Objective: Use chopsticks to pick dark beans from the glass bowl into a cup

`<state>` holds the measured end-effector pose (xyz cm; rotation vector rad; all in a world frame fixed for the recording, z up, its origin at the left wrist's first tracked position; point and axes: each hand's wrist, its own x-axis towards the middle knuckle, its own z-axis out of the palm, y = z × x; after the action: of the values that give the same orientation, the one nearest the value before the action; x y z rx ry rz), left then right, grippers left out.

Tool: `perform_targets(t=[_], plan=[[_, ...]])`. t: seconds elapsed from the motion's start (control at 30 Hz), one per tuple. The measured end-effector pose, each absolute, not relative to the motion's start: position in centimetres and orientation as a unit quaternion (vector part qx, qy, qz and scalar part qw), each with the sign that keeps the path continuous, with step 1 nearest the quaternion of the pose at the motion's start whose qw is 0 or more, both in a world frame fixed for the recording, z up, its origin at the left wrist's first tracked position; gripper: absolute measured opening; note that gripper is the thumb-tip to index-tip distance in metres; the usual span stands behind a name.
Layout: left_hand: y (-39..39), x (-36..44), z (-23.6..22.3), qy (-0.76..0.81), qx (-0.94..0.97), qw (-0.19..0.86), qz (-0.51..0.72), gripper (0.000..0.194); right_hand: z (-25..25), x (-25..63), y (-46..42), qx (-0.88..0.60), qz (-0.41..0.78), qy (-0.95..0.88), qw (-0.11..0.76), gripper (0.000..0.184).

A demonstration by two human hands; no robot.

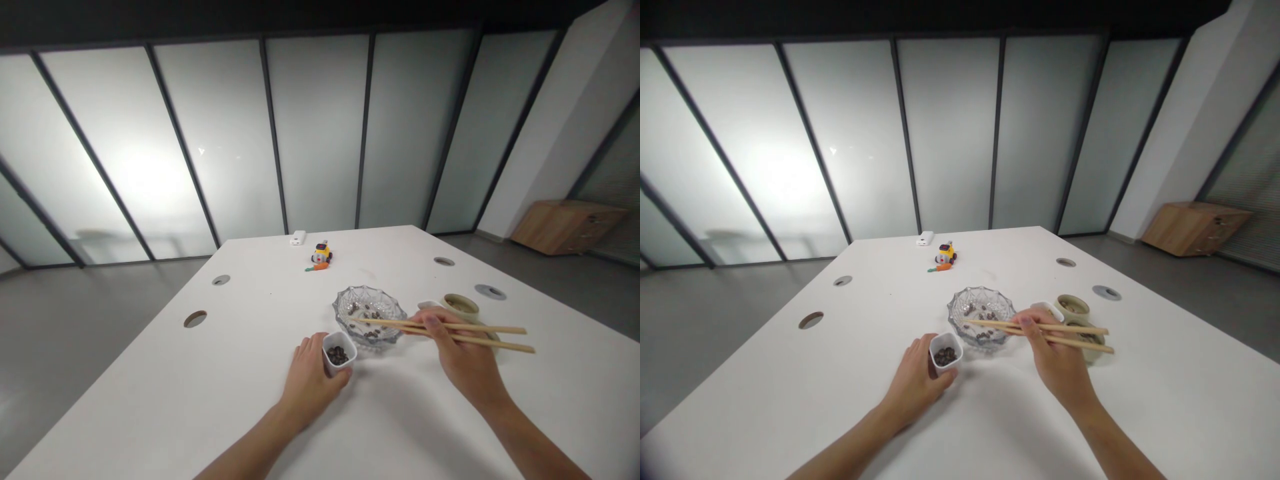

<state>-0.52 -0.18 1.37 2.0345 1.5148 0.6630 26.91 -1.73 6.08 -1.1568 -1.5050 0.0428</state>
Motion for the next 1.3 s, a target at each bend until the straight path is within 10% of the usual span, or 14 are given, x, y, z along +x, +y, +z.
perform_targets(t=[1.3], plan=[[-0.3,-0.5,1.7,0.562,0.751,0.250,0.238,0.034,3.9,26.9,-1.4,-0.462,-0.006,-0.751,0.471,0.031]])
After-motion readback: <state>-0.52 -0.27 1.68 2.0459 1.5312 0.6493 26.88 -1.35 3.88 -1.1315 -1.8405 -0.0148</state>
